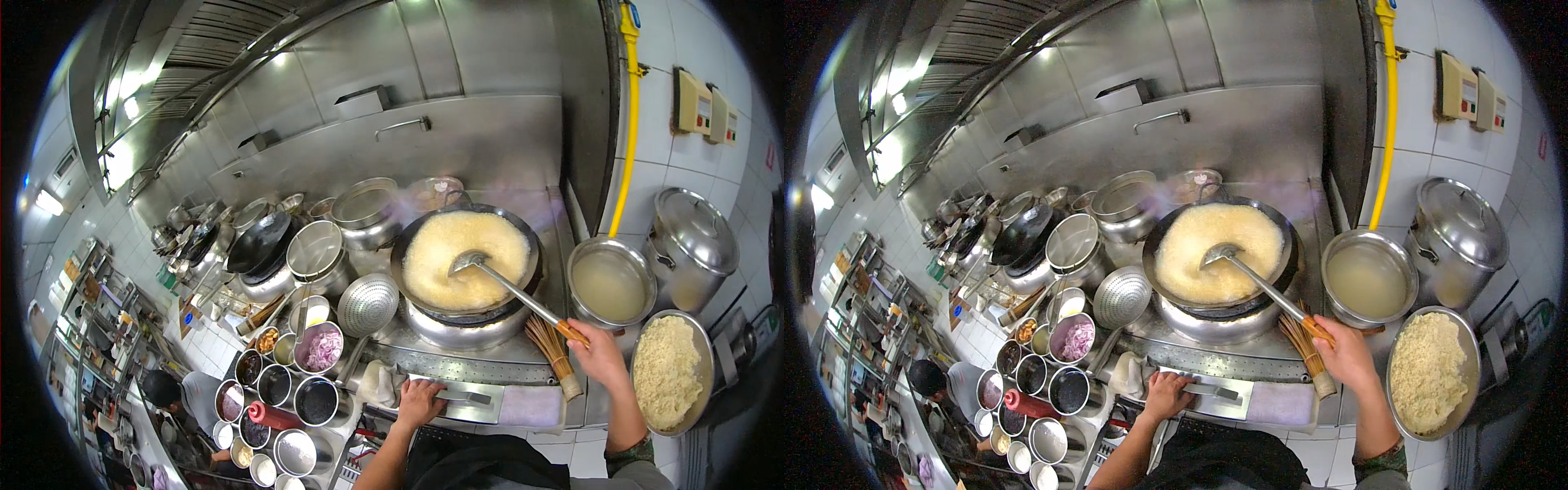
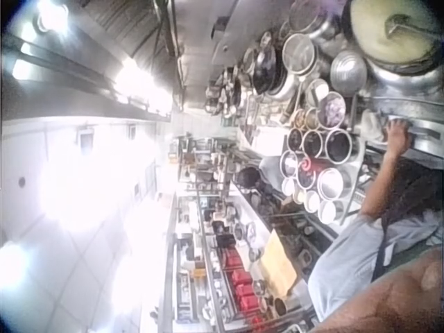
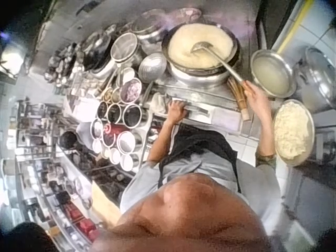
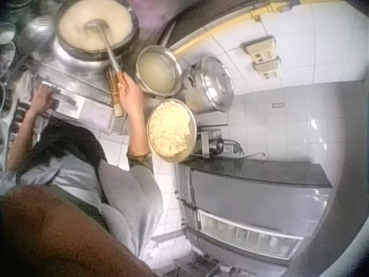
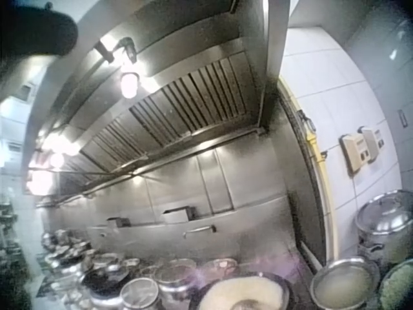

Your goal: Stir and fry food items in a large wok over high heat in a commercial kitchen.

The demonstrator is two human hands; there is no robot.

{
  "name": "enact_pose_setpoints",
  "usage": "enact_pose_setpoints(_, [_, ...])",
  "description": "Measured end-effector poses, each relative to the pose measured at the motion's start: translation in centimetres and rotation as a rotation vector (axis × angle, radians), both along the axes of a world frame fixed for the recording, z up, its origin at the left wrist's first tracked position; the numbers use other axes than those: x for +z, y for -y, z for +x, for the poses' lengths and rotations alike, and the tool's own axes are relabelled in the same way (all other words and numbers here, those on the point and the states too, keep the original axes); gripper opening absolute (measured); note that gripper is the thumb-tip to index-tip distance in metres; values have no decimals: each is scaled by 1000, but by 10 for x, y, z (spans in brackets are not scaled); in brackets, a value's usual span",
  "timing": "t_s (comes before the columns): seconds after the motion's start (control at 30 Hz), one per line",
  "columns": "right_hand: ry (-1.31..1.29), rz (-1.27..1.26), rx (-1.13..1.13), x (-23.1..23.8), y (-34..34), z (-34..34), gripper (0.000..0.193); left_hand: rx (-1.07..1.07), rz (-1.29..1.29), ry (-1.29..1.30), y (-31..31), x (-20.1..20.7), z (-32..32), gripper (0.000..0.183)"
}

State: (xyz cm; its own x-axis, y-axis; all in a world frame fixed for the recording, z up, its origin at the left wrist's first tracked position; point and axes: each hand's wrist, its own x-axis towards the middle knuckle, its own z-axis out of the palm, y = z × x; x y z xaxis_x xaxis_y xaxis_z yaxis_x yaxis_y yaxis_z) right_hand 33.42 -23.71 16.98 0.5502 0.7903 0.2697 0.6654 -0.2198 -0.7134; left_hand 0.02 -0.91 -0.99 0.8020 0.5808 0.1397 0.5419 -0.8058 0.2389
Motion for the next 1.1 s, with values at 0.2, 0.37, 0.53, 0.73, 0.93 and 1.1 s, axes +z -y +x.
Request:
enact_pose_setpoints(0.2, [42, -50, -35, -8, -25, -8, 42, -3, -23, 43, -1, -1, -3, 39])
enact_pose_setpoints(0.37, [12, 31, -36, -37, -48, -4, 42, -8, -31, 61, 0, 2, -1, 38])
enact_pose_setpoints(0.53, [-5, 8, -44, -52, -75, -17, 44, 9, -26, 38, 1, 1, -2, 37])
enact_pose_setpoints(0.73, [-3, 75, -23, -74, -110, -21, 46, 7, -33, 75, 1, -2, -1, 35])
enact_pose_setpoints(0.93, [15, 78, -46, -65, -131, -30, 45, 3, -41, 91, 1, -2, -3, 34])
enact_pose_setpoints(1.1, [57, -5, -34, -71, -125, -31, 46, 10, -32, 104, 3, 0, -3, 34])
